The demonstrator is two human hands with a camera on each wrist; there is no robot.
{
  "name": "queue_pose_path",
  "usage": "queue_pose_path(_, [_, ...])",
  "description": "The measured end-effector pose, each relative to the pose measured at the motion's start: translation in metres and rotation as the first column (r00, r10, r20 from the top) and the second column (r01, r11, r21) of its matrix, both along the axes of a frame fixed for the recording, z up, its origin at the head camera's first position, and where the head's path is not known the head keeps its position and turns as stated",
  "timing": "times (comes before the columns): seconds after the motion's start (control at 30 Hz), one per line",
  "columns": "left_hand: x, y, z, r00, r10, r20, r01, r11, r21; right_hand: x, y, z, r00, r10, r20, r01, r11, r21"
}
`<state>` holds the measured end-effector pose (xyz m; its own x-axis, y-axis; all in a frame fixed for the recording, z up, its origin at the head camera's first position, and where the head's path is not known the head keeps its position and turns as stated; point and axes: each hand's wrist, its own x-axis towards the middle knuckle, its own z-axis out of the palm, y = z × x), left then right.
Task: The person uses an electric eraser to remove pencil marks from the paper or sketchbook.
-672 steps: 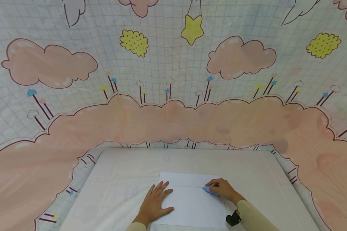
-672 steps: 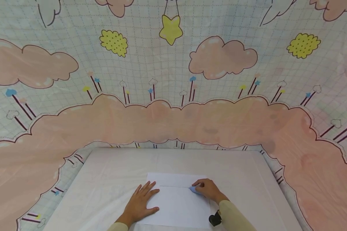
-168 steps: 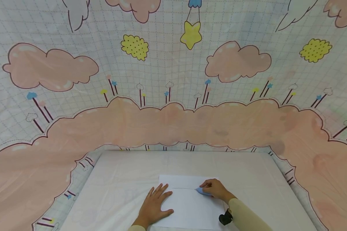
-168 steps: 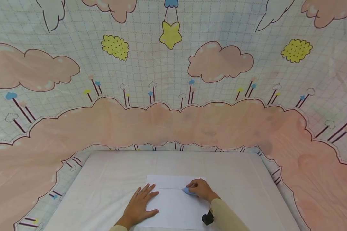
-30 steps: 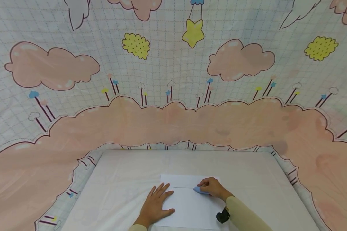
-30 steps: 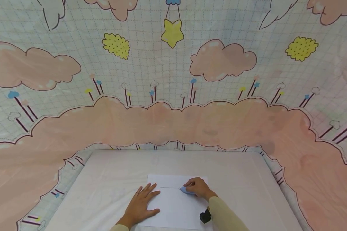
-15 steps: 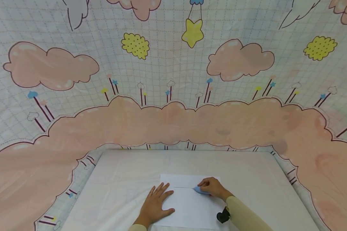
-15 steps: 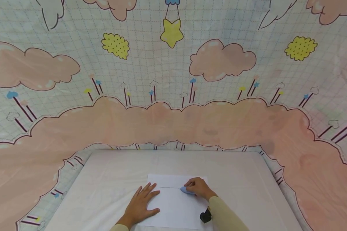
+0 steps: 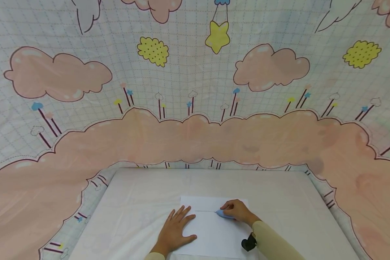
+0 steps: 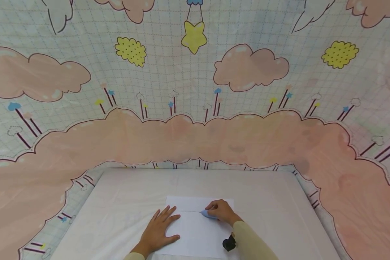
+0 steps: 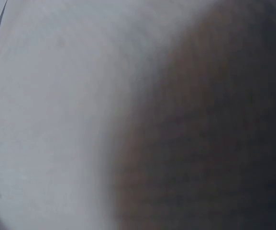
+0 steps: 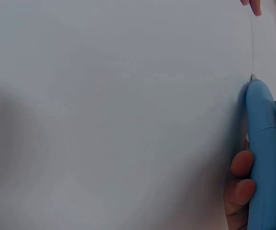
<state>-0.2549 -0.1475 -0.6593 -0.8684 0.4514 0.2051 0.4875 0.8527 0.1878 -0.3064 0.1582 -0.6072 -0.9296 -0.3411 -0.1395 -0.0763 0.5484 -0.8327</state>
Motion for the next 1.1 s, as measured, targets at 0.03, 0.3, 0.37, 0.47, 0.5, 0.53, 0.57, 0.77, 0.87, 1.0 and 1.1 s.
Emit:
queue_pose_path(0.03, [0.000,0.000,0.000,1.000,0.000,-0.001,0.000,1.000,0.001,0.000,-0.001,0.000,1.000,-0.001,0.000,0.001,1.000,0.001])
queue_pose_path(0.3, [0.000,0.000,0.000,1.000,-0.006,-0.010,0.006,1.000,0.003,-0.001,0.001,-0.002,1.000,-0.006,-0.015,0.006,1.000,0.007])
queue_pose_path(0.37, [-0.001,0.000,-0.001,1.000,-0.003,-0.010,0.003,1.000,-0.004,0.000,0.003,-0.001,1.000,-0.008,-0.012,0.009,1.000,0.006])
queue_pose_path(0.47, [-0.001,-0.001,-0.003,1.000,-0.002,-0.015,0.002,1.000,-0.011,0.000,0.007,-0.001,1.000,-0.011,-0.008,0.011,1.000,0.010])
queue_pose_path(0.5, [-0.001,-0.001,-0.004,1.000,-0.001,-0.016,0.001,1.000,-0.012,0.001,0.008,-0.001,1.000,-0.014,-0.006,0.014,1.000,0.012])
queue_pose_path(0.53, [-0.001,-0.001,-0.004,1.000,-0.001,-0.017,0.001,1.000,-0.009,0.001,0.009,0.000,1.000,-0.014,-0.006,0.014,1.000,0.012])
queue_pose_path(0.57, [-0.001,-0.001,-0.004,1.000,-0.003,-0.019,0.003,1.000,-0.008,0.002,0.010,0.000,1.000,-0.015,-0.005,0.015,1.000,0.012])
queue_pose_path(0.77, [0.000,-0.001,-0.003,1.000,-0.001,-0.016,0.001,1.000,-0.010,0.002,0.008,0.001,1.000,-0.004,-0.009,0.004,1.000,0.002])
queue_pose_path(0.87, [0.000,-0.001,-0.003,1.000,0.000,-0.010,0.000,1.000,-0.012,0.001,0.005,0.001,1.000,0.010,-0.014,-0.010,1.000,-0.002])
queue_pose_path(1.0, [-0.001,-0.001,-0.003,1.000,0.003,-0.006,-0.003,1.000,-0.019,0.000,0.001,0.001,1.000,0.009,-0.017,-0.009,1.000,-0.001])
queue_pose_path(1.1, [-0.001,-0.001,-0.004,1.000,0.005,-0.004,-0.006,1.000,-0.024,0.000,-0.001,0.000,1.000,-0.002,-0.013,0.002,1.000,0.007])
